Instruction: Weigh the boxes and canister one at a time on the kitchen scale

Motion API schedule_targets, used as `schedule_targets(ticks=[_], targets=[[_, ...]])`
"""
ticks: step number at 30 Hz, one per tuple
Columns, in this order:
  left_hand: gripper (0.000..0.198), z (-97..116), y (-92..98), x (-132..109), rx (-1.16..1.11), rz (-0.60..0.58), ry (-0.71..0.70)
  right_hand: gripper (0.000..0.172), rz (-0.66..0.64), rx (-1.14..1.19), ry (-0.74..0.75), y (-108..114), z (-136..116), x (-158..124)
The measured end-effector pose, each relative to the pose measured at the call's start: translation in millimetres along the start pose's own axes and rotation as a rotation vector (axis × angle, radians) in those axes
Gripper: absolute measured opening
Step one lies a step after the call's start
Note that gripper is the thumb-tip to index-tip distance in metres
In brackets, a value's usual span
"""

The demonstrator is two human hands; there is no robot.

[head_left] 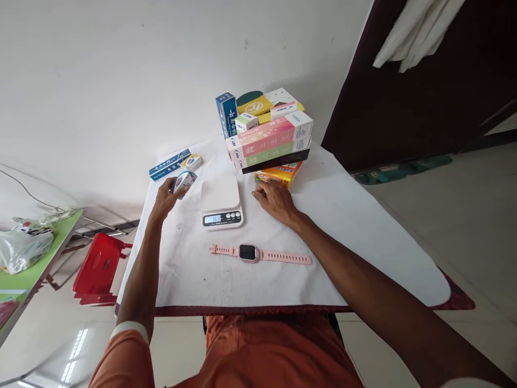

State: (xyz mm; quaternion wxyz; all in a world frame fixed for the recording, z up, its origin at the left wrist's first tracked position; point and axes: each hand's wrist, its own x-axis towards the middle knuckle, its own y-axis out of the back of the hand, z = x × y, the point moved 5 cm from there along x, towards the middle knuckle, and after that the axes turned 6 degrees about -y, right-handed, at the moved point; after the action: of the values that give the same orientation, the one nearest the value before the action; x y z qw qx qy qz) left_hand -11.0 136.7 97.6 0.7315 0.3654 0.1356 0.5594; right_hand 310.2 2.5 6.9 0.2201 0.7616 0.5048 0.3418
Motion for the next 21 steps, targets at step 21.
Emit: schedule_targets(ticks=[21], targets=[[0.073, 63, -67.4, -23, 0.264, -0.318, -0.309, 0.017, -0.022, 0.0, -0.038, 5, -6, 0]])
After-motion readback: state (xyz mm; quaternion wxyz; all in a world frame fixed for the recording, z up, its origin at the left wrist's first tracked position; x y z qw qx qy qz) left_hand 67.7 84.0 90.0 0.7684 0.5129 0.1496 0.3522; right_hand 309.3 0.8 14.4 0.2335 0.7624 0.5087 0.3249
